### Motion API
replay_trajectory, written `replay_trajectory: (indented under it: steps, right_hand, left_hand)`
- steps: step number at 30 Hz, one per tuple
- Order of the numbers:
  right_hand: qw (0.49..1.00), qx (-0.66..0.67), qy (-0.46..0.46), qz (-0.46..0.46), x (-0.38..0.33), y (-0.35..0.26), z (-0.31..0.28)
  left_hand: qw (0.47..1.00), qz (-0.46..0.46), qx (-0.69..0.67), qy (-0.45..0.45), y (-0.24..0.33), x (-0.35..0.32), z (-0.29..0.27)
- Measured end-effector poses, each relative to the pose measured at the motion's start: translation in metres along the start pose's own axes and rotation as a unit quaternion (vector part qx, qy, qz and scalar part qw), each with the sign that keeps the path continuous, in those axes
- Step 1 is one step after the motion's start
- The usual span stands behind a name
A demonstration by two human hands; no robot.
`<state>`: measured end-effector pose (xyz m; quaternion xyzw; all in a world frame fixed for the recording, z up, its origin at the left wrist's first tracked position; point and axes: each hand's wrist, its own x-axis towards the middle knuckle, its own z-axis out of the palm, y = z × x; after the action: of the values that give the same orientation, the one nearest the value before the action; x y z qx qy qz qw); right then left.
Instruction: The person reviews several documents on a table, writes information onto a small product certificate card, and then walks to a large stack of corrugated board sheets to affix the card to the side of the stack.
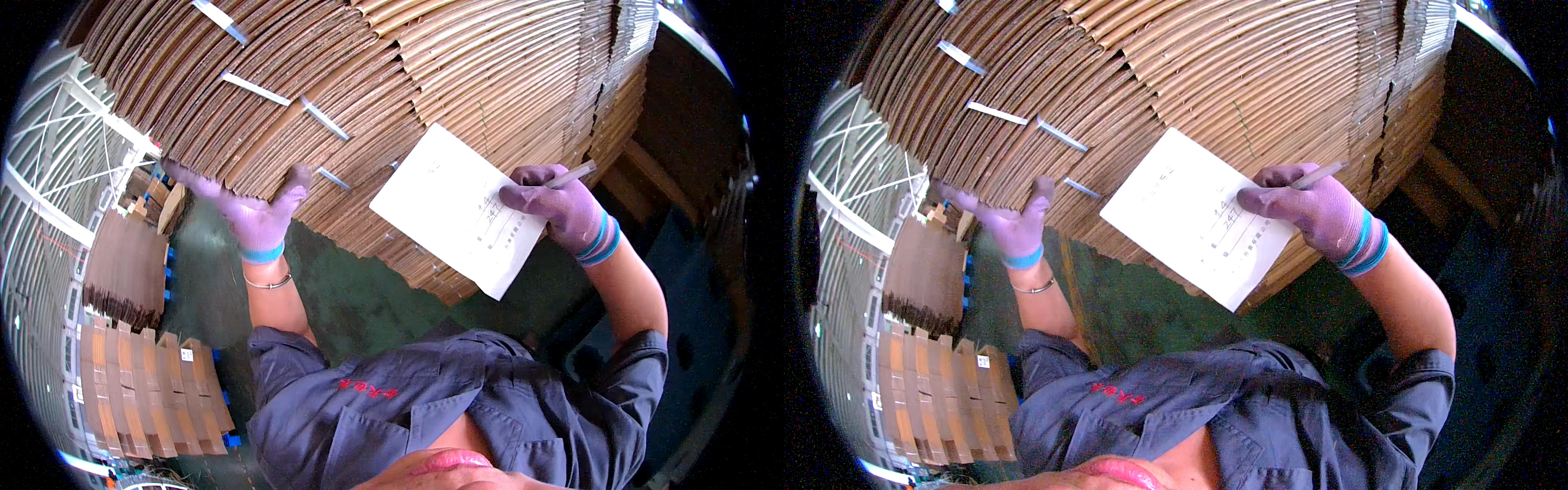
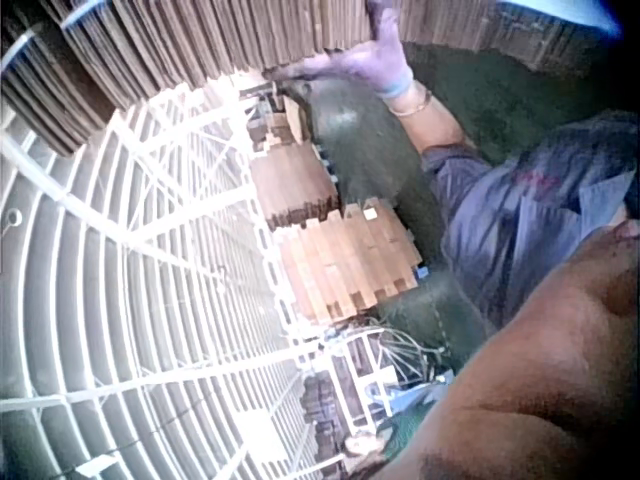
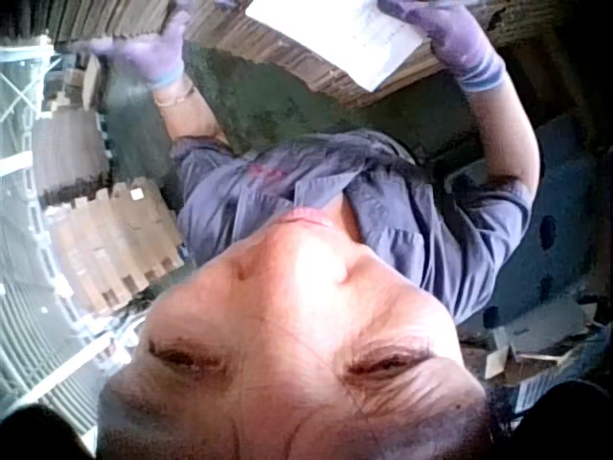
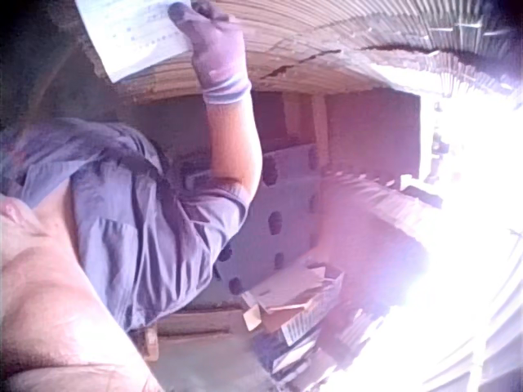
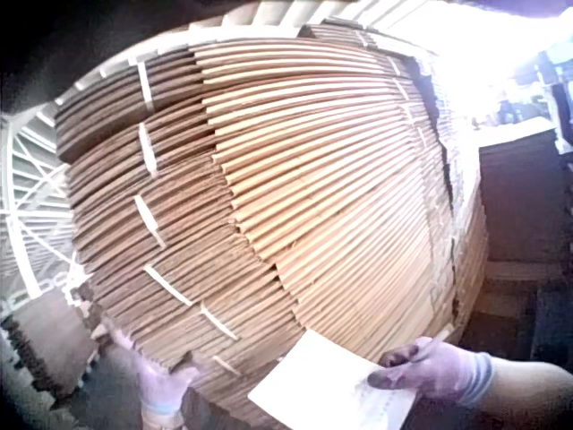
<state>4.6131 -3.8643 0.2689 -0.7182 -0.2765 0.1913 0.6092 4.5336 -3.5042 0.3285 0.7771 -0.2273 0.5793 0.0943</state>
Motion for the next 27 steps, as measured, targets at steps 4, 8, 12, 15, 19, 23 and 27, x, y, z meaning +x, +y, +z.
replay_trajectory:
  steps: [4, 8, 12, 15, 19, 23, 27]
  right_hand:
    - [0.999, -0.027, -0.014, -0.018, 0.006, -0.008, -0.002]
    - [0.992, -0.109, -0.057, -0.019, 0.020, -0.026, -0.001]
    - [0.972, -0.123, -0.124, -0.160, 0.034, -0.028, -0.003]
    - [0.978, -0.127, -0.137, -0.092, 0.039, -0.042, 0.000]
    - [0.982, -0.109, -0.105, -0.111, 0.053, -0.040, 0.005]
    - [0.994, -0.025, -0.054, -0.095, 0.054, -0.042, 0.001]
    - [0.992, -0.031, 0.063, -0.104, 0.047, -0.030, -0.016]
  left_hand:
    - [0.997, 0.064, 0.026, 0.028, -0.004, 0.014, 0.003]
    - [0.998, 0.043, 0.034, 0.033, -0.004, 0.012, 0.006]
    - [0.987, 0.102, 0.125, 0.025, -0.006, 0.017, 0.002]
    - [0.971, 0.157, 0.178, 0.034, -0.012, 0.024, -0.003]
    - [0.952, 0.206, 0.220, 0.048, -0.019, 0.033, -0.005]
    - [0.955, 0.173, 0.229, 0.079, -0.014, 0.032, 0.004]
    - [0.949, 0.181, 0.250, 0.067, -0.005, 0.039, 0.002]
